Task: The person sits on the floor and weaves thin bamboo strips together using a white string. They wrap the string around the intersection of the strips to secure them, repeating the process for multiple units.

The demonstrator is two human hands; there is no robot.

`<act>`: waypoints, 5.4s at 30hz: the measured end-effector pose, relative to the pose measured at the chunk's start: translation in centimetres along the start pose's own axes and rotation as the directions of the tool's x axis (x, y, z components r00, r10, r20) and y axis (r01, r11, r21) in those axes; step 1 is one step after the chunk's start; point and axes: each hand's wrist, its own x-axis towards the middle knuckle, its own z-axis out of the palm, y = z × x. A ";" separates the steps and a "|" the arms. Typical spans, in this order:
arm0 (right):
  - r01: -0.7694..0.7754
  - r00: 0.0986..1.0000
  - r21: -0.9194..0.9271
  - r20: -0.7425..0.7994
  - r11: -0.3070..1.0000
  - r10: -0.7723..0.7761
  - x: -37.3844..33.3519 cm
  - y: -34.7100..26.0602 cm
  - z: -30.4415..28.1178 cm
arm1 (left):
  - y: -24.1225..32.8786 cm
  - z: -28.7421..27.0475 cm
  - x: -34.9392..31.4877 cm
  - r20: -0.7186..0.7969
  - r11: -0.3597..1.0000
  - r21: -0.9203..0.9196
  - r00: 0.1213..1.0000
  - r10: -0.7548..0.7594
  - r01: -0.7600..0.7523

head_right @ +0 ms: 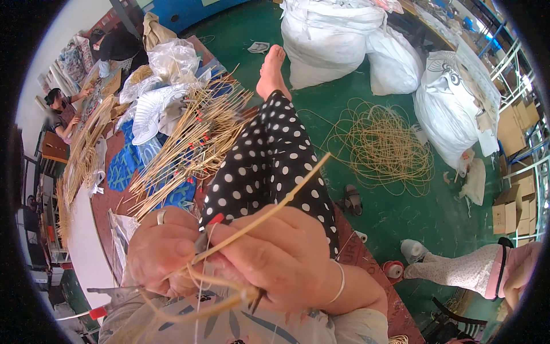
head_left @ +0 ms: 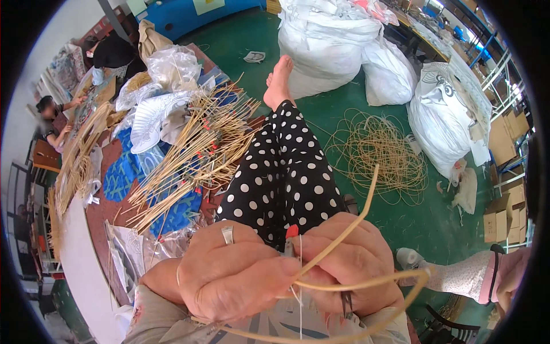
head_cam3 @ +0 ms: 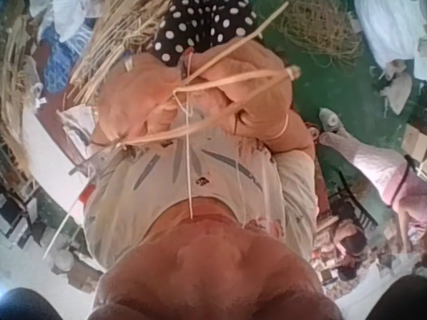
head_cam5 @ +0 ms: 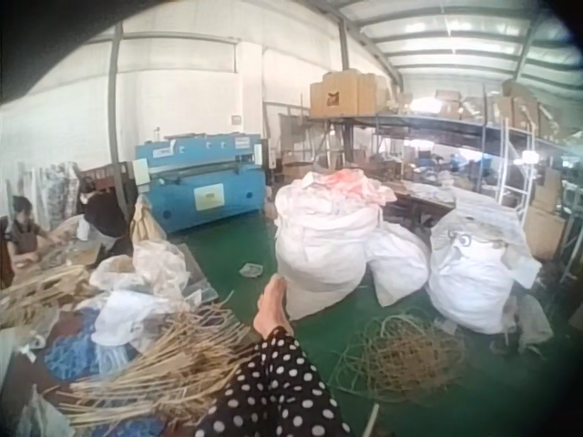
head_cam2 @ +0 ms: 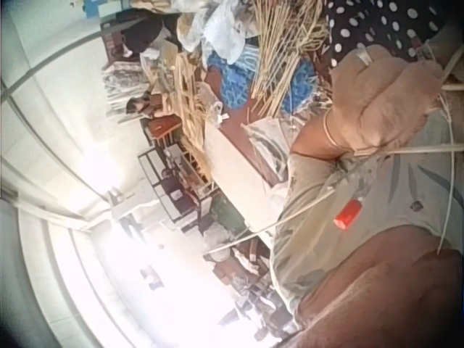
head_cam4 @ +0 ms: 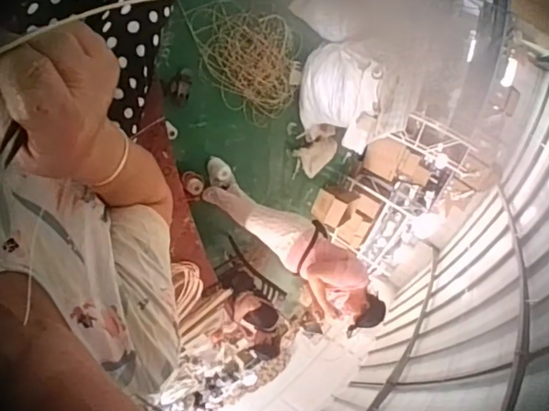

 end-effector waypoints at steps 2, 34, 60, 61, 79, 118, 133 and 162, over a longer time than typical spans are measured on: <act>0.017 1.000 -0.003 -0.015 1.000 -0.017 -0.2 0.7 0.5 | -0.5 0.4 -0.4 -0.049 0.999 0.029 0.999 0.019 -0.018; -0.163 0.985 0.473 0.126 0.866 0.117 -0.6 1.9 1.7 | -4.2 0.8 -2.2 0.051 0.844 0.529 0.989 -0.136 0.088; 0.058 0.998 -0.153 -0.011 0.987 -0.060 -0.5 1.6 1.1 | -0.8 -0.6 -1.3 0.101 0.949 0.310 0.990 -0.096 0.060; 0.050 0.998 -0.160 -0.030 0.986 -0.055 -0.3 2.3 1.4 | -1.1 -0.8 -1.2 0.192 0.929 0.365 0.972 -0.133 0.054; -0.062 0.997 0.046 0.054 0.997 0.059 -0.6 4.2 0.6 | -2.5 0.2 -2.4 0.091 0.777 -0.129 0.788 -0.609 0.616; -0.177 0.982 -0.033 -0.074 0.984 0.174 -1.5 4.6 2.3 | -2.0 1.8 -3.5 0.070 0.621 -0.491 0.738 -0.671 0.611; -0.087 0.985 -0.079 -0.155 0.993 0.074 -1.6 4.8 3.3 | -2.3 1.5 -3.7 0.057 0.612 -0.509 0.733 -0.678 0.606; -0.396 0.913 0.233 0.206 0.888 0.353 -1.2 6.4 5.3 | -3.2 0.2 -4.4 -0.108 0.452 -0.611 0.497 -0.861 0.650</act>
